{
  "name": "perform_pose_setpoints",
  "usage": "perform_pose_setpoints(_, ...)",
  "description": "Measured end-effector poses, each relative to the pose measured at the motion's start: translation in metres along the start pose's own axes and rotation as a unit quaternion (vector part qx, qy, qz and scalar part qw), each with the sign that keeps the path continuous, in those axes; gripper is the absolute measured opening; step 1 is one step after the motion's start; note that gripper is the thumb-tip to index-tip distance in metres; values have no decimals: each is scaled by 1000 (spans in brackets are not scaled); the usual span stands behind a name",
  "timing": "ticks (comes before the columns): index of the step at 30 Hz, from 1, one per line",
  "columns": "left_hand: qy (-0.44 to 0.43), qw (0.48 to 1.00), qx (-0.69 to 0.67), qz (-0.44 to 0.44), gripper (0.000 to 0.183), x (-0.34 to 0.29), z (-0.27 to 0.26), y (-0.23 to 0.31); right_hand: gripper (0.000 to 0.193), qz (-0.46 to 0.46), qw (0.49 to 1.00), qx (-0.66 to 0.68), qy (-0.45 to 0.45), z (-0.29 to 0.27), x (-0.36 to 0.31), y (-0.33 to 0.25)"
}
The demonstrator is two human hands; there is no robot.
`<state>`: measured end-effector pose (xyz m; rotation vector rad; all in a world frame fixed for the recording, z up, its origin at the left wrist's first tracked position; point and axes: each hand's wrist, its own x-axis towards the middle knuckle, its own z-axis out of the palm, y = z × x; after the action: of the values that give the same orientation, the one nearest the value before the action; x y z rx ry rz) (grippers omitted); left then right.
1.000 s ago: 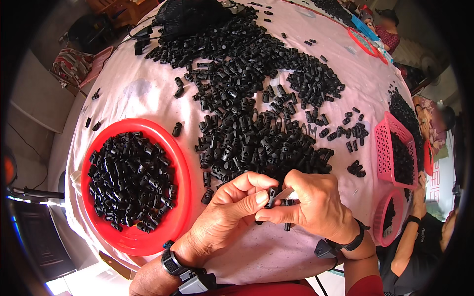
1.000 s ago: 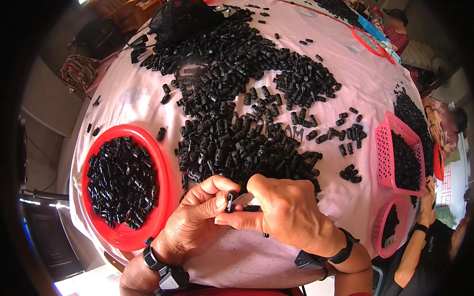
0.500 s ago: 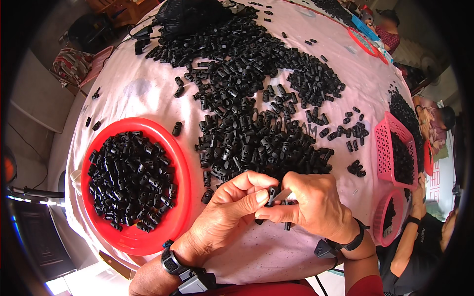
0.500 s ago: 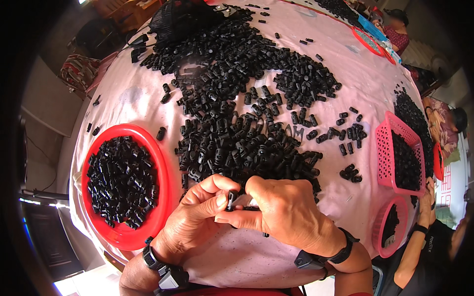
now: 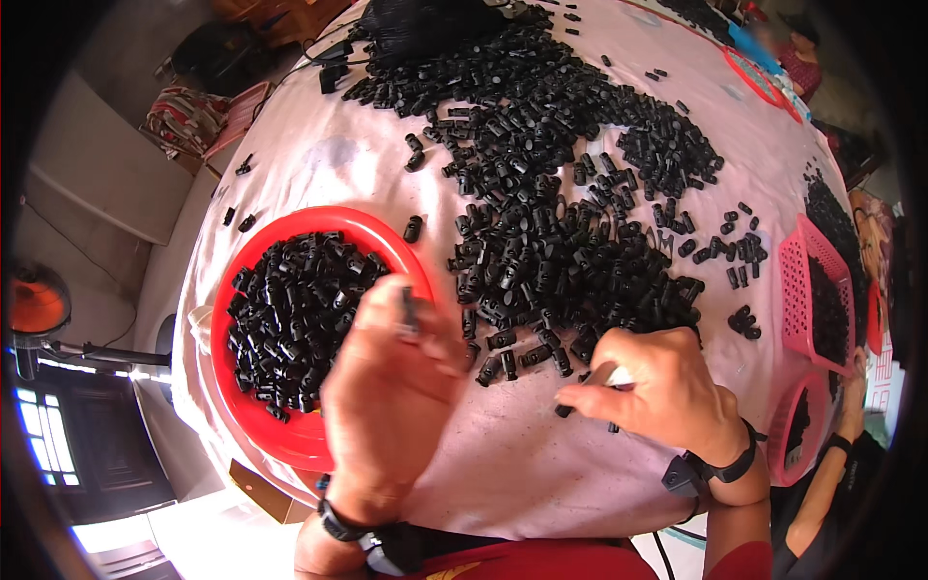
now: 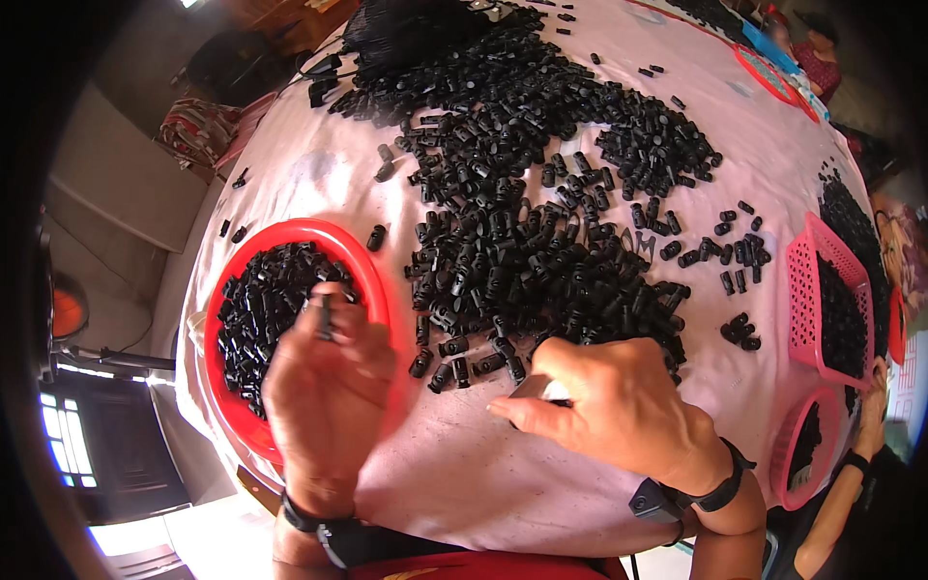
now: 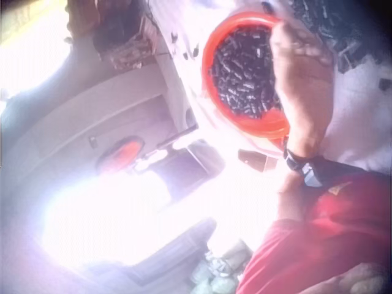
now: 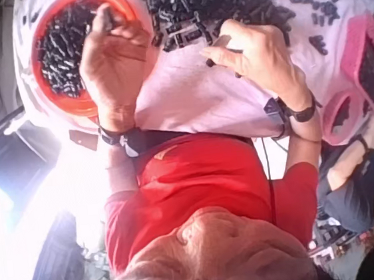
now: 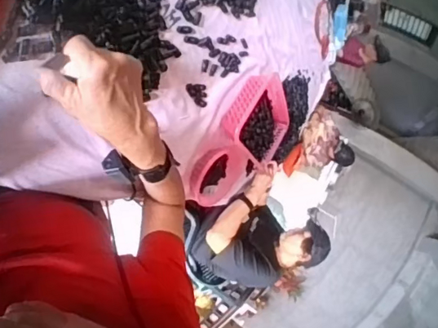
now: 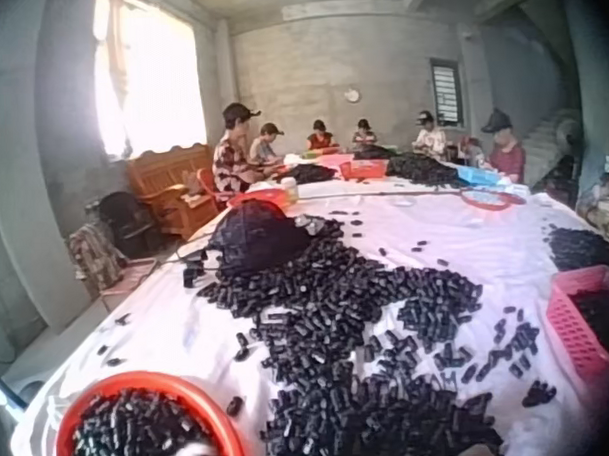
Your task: The recorder manually assembles small black plastic cord locks by joining two components together.
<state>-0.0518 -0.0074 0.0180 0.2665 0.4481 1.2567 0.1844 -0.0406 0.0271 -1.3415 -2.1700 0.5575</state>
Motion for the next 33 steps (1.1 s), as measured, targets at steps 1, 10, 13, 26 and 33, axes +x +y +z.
perform_pose_setpoints(1,60,997,-56,16,20,1,2,11,36,4,1000,-1,2,2,-1,0)
perform_pose_setpoints(10,38,962,-261,65,49,8,-21,50,27,3,984,-48,-169,1,-2,-7)
perform_pose_setpoints(13,26,974,-224,22,50,7,-14,39,26,-8,983,-45,-180,-1,-2,-5)
perform_pose_setpoints(26,-102,904,272,-314,26,11,15,-32,27,44,986,161,-11,-18,5,-3)
perform_pose_setpoints(33,-83,919,193,-335,27,10,-1,-42,24,45,969,239,-39,-16,8,3)
